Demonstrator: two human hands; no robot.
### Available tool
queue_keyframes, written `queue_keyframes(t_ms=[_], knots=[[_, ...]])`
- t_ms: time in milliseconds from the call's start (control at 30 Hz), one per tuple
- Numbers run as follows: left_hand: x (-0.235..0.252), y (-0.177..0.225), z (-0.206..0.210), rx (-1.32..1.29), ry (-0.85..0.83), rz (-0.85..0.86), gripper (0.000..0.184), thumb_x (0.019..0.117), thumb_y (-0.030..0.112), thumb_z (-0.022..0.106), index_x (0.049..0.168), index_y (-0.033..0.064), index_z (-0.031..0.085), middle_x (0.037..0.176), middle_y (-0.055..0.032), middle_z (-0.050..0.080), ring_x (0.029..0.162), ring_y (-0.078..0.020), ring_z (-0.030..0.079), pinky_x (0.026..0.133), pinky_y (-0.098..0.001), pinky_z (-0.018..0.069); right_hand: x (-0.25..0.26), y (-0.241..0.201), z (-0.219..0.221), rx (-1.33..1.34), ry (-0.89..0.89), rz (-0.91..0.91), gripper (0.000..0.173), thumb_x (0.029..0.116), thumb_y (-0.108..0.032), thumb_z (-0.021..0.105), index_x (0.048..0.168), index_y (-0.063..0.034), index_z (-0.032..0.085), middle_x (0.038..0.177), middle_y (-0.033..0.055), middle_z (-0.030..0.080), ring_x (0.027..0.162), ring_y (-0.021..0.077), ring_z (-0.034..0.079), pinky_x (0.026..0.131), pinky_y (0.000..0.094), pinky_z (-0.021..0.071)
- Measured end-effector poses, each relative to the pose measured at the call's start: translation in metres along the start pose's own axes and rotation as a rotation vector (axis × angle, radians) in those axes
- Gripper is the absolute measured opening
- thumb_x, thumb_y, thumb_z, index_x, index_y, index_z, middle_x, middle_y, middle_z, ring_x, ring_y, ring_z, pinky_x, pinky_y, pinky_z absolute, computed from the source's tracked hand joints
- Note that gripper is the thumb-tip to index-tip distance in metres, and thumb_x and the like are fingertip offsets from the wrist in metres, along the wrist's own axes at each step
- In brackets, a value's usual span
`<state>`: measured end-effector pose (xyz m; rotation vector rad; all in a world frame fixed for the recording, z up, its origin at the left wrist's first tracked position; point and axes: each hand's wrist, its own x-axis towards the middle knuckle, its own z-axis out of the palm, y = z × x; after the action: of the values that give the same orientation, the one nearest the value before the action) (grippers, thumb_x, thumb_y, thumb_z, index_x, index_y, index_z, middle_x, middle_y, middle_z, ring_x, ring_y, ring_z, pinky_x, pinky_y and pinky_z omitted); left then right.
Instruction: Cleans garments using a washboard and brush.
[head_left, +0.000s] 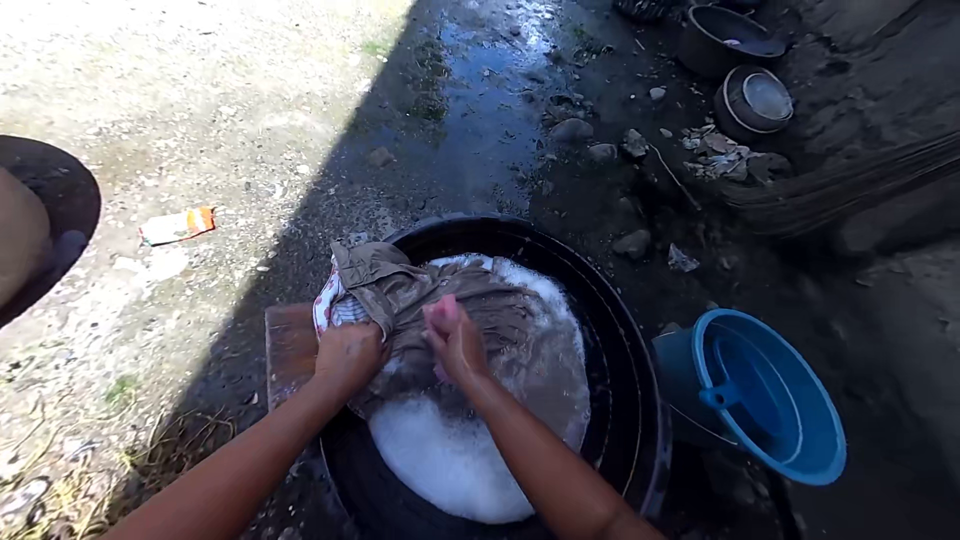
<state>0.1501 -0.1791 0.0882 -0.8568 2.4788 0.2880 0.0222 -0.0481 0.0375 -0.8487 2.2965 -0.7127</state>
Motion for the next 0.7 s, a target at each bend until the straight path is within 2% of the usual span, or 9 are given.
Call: queue_keyframes(t_ms=[67,200,233,300,367,433,500,633,700], knots=[[-0.001,0.000,0.000,-0.006,-0.015,-0.003,0.052,0.1075,0.039,0.048,0.113,-0.0102,0.065,0.119,-0.0309,0.067,0.121,-0.0475,0.062,0.098,-0.0614,0.0453,-0.011,-0.008,0.007,-0.002,-0.067,-0.080,0.041,0.1010,-0.028,0.064,0.139,-0.0151,0.066,0.153,0.0218,0.049,0.129,0.0404,0.058,0.107,0.0538,0.0467],[0.000,0.000,0.003,-0.015,0.024,0.014,0.050,0.1065,0.037,0.050,0.110,-0.0105,0.065,0.116,-0.0314,0.068,0.118,-0.0482,0.063,0.095,-0.0623,0.0463,0.031,0.092,-0.043,-0.073,0.120,0.271,0.042,0.1041,-0.031,0.060,0.140,-0.0097,0.064,0.147,0.0234,0.054,0.132,0.0387,0.056,0.109,0.0543,0.0452],[0.000,0.000,0.004,-0.017,0.033,0.014,0.049,0.1064,0.036,0.050,0.109,-0.0104,0.065,0.115,-0.0314,0.068,0.117,-0.0484,0.063,0.094,-0.0629,0.0464,0.035,0.103,-0.049,-0.074,0.148,0.315,0.042,0.1042,-0.030,0.060,0.139,-0.0080,0.064,0.145,0.0244,0.056,0.132,0.0388,0.056,0.110,0.0539,0.0442],[0.000,0.002,0.004,-0.017,0.029,0.006,0.049,0.1068,0.036,0.049,0.109,-0.0104,0.065,0.115,-0.0314,0.068,0.117,-0.0482,0.064,0.094,-0.0628,0.0466,0.027,0.078,-0.042,-0.061,0.106,0.284,0.042,0.1037,-0.029,0.061,0.140,-0.0086,0.064,0.145,0.0243,0.055,0.131,0.0389,0.056,0.110,0.0531,0.0441],[0.000,0.004,0.002,-0.018,0.017,-0.003,0.050,0.1069,0.036,0.048,0.109,-0.0107,0.065,0.116,-0.0314,0.068,0.118,-0.0478,0.064,0.094,-0.0626,0.0468,0.002,0.023,-0.015,-0.034,-0.003,0.087,0.040,0.1019,-0.029,0.063,0.139,-0.0135,0.066,0.149,0.0215,0.053,0.128,0.0385,0.059,0.106,0.0528,0.0477],[-0.001,0.003,0.002,-0.017,0.005,-0.013,0.051,0.1070,0.038,0.049,0.110,-0.0112,0.065,0.117,-0.0316,0.067,0.119,-0.0478,0.063,0.095,-0.0623,0.0465,-0.018,-0.009,0.005,-0.021,-0.116,-0.072,0.041,0.1015,-0.029,0.063,0.141,-0.0172,0.065,0.157,0.0209,0.045,0.130,0.0411,0.056,0.105,0.0547,0.0469],[-0.001,0.001,0.004,-0.010,0.014,-0.007,0.050,0.1066,0.037,0.050,0.110,-0.0110,0.065,0.117,-0.0317,0.068,0.119,-0.0479,0.063,0.095,-0.0615,0.0467,-0.009,0.015,-0.004,-0.016,-0.068,-0.017,0.041,0.1021,-0.028,0.062,0.141,-0.0152,0.065,0.155,0.0216,0.047,0.130,0.0403,0.058,0.106,0.0546,0.0470],[-0.001,0.002,0.005,0.000,0.034,-0.005,0.050,0.1062,0.037,0.050,0.108,-0.0107,0.065,0.115,-0.0314,0.068,0.117,-0.0479,0.064,0.094,-0.0611,0.0474,0.030,0.108,-0.049,-0.067,0.121,0.335,0.042,0.1046,-0.029,0.059,0.141,-0.0090,0.063,0.145,0.0239,0.056,0.131,0.0403,0.056,0.109,0.0561,0.0439],[-0.001,0.002,0.003,0.002,0.029,-0.015,0.050,0.1065,0.037,0.049,0.108,-0.0103,0.065,0.115,-0.0313,0.068,0.117,-0.0476,0.064,0.093,-0.0616,0.0475,0.026,0.084,-0.044,-0.060,0.085,0.329,0.042,0.1045,-0.030,0.059,0.141,-0.0090,0.063,0.143,0.0233,0.058,0.130,0.0393,0.058,0.108,0.0552,0.0446]])
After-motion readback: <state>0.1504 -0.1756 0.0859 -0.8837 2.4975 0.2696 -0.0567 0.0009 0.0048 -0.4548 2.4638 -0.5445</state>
